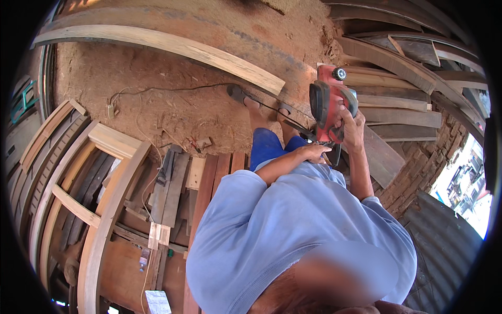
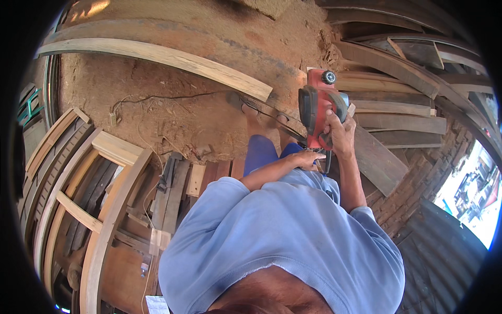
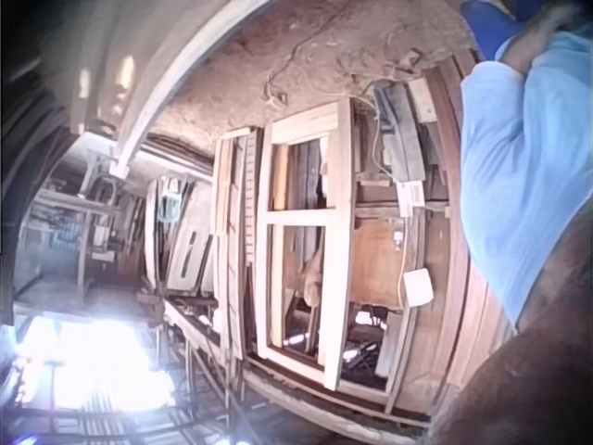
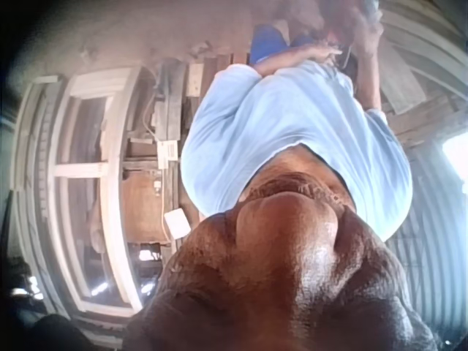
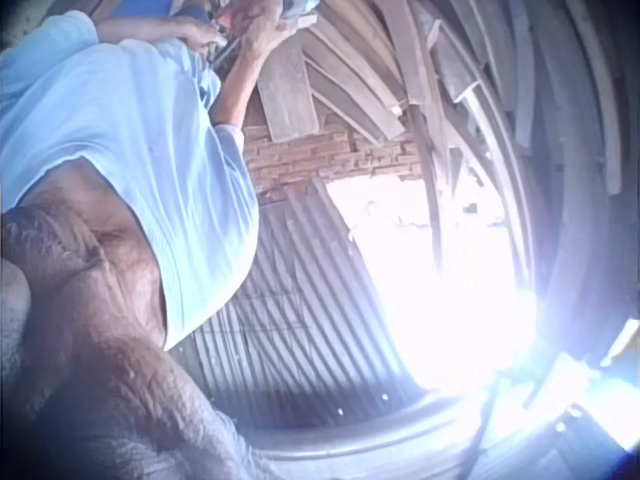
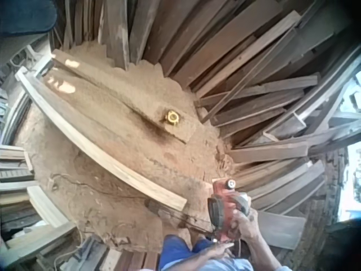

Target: The person smooths a long wooden plank using a handheld electric sander, repeatedly measuring and inspecting the plank with a metal ruler. The person flips and repositions the plank multiple times to sand different edges and surfaces.

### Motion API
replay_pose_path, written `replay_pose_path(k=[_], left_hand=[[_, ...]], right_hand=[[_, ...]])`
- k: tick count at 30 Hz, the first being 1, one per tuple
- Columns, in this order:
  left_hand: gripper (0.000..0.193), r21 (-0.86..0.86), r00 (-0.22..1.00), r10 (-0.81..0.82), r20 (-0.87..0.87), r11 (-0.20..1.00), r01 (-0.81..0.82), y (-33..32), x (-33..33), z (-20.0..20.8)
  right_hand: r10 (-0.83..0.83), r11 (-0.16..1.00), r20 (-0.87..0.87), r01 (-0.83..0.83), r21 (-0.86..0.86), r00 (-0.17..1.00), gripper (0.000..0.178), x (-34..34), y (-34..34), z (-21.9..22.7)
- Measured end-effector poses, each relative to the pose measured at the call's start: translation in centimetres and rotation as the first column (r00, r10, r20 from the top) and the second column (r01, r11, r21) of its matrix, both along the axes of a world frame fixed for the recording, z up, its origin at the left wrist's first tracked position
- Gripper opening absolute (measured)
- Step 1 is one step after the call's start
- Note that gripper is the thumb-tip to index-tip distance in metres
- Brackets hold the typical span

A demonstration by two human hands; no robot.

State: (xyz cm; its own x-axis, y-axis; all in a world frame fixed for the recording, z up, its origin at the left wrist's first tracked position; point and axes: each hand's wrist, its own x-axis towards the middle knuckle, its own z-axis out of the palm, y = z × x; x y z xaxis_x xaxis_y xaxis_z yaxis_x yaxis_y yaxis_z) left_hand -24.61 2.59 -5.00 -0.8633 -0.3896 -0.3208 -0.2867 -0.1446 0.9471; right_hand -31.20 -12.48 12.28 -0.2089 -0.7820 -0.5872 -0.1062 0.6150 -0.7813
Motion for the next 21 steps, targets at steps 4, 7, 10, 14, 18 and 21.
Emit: replay_pose_path(k=[4,7,10,14,18,21], left_hand=[[0.039,0.164,0.963,-0.258,0.074,0.956,0.244,-2.6,1.3,1.0],[0.036,0.090,0.935,0.120,0.334,0.983,-0.158,-0.4,5.8,0.7],[0.032,-0.008,0.798,0.287,0.529,0.943,-0.333,0.9,12.6,-1.6],[0.028,-0.178,0.593,0.438,0.676,0.878,-0.445,5.0,23.2,-6.1],[0.017,-0.292,0.144,0.553,0.821,0.622,-0.726,7.2,27.6,-2.3],[0.013,-0.320,0.011,0.572,0.820,0.475,-0.820,10.1,28.3,0.8]], right_hand=[[0.027,0.999,-0.042,-0.028,-0.027,0.999,0.034,-1.0,-0.7,1.0],[0.250,0.967,-0.172,-0.254,0.003,0.953,0.038,-0.9,-1.9,1.9],[0.471,0.876,-0.115,-0.478,-0.054,0.875,0.048,0.3,-3.6,2.6],[0.680,0.733,0.047,-0.674,-0.097,0.732,0.051,4.2,-6.3,3.2],[0.788,0.613,0.180,-0.776,-0.148,0.589,0.043,9.4,-8.7,0.8],[0.828,0.554,0.170,-0.826,-0.100,0.535,0.045,12.8,-9.4,1.1]])
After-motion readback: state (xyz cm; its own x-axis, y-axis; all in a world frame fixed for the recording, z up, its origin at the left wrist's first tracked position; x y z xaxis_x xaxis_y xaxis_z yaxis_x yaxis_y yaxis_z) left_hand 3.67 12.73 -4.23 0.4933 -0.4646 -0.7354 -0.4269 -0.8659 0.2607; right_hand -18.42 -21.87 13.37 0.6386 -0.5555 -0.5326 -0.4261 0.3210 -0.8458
